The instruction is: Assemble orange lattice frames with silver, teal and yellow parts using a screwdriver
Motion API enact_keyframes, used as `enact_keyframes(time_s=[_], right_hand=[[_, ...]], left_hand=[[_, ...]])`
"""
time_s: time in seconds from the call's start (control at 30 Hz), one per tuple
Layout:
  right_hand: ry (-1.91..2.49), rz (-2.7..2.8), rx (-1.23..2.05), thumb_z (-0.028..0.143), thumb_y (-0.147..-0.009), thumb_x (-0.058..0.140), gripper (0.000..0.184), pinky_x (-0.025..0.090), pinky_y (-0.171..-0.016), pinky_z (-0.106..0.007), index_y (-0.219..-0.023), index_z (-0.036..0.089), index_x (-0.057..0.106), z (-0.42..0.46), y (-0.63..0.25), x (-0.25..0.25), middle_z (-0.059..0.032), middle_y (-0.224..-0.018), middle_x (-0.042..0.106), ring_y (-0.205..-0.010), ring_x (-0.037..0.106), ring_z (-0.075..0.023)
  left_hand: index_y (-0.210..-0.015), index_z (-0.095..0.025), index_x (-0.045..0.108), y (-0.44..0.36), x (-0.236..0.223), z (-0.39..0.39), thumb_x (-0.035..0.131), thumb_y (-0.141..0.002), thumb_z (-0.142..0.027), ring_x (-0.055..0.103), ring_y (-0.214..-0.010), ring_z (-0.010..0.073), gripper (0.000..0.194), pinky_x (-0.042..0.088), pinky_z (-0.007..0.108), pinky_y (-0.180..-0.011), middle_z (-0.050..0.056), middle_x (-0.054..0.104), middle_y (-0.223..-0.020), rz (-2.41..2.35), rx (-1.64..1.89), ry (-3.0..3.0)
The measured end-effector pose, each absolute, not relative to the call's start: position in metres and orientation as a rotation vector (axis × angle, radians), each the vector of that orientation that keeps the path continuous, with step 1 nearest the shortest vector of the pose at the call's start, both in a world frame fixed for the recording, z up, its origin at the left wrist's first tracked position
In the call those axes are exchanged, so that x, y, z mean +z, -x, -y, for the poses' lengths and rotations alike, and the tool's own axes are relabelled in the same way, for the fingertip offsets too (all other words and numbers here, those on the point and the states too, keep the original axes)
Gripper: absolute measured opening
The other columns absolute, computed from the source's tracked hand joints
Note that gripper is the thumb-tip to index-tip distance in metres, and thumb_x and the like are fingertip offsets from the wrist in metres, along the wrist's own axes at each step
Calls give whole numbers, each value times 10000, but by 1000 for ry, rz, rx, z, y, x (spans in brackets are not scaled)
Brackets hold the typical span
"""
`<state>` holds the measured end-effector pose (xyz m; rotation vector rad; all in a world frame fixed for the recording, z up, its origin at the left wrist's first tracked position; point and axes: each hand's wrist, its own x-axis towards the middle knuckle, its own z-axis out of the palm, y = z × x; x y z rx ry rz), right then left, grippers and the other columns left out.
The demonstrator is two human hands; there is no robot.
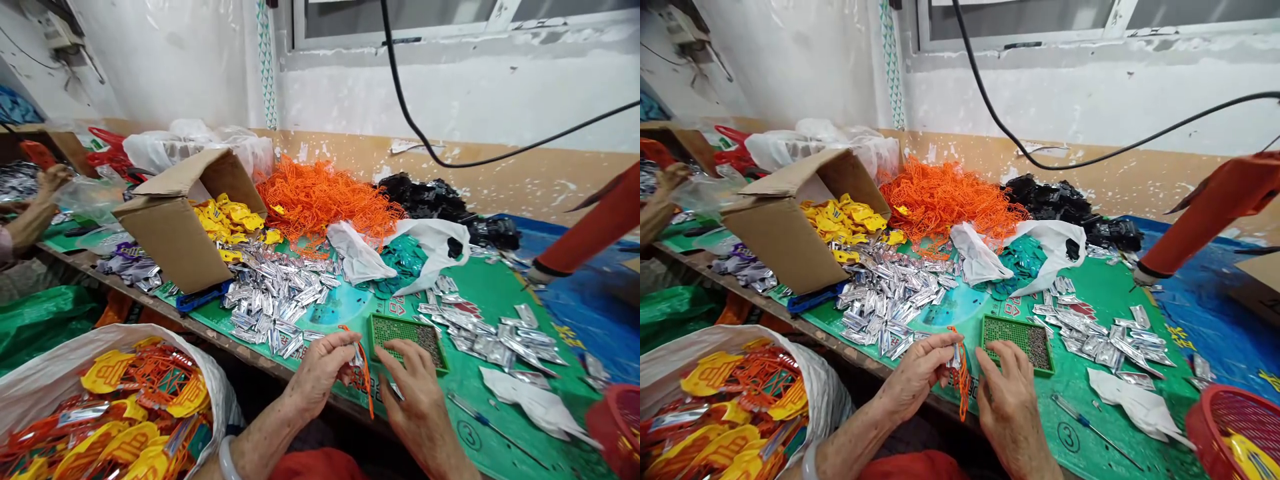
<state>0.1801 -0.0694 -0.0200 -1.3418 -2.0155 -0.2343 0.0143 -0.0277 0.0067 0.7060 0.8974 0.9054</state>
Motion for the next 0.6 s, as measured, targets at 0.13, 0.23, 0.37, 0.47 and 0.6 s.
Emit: enact_keyframes(time_s=[0.13, 0.23, 0.37, 0.47, 0.6], right_hand=[[1290, 2071, -238, 86, -813, 490, 442, 473, -902, -474, -1236, 210, 522, 72, -182, -30, -125, -1157, 535, -1121, 476, -302], [1230, 2170, -293, 138, -792, 504, 601, 485, -897, -475, -1383, 205, 425, 71, -188, -44, -146, -1215, 520, -1134, 492, -324], [1120, 2224, -300, 144, -833, 496, 662, 534, -871, -382, -1467, 200, 315, 65, -193, -56, -160, -1278, 525, -1154, 546, -288], [1105, 2157, -78, 201, -879, 502, 531, 549, -861, -277, -1403, 222, 424, 62, -193, -50, -103, -1232, 617, -1107, 617, -218], [1426, 1788, 309, 328, -896, 479, 321, 569, -733, -245, -1170, 237, 619, 55, -189, -28, -45, -1044, 729, -921, 699, -200]], left_hand=[[-950, -106, 700, -15, 9, 28, 702, -592, -171, 458, -439, 46, 364, 353, 182, -437, -13, 633, -640, -852, 918, -628], [-920, -114, 698, -17, 10, 27, 675, -550, -131, 462, -434, 53, 371, 337, 191, -417, -16, 626, -633, -777, 890, -519], [-900, -127, 694, -17, 11, 25, 674, -568, -176, 448, -409, 52, 336, 304, 196, -386, -29, 597, -613, -734, 820, -501], [-928, -115, 697, -12, 11, 27, 662, -692, -358, 412, -399, 45, 341, 292, 201, -388, -21, 593, -641, -751, 763, -709], [-1304, -131, 545, -5, 15, 35, 601, -791, -465, 441, -487, 81, 614, 340, 216, -473, -17, 592, -673, -870, 740, -1018]])
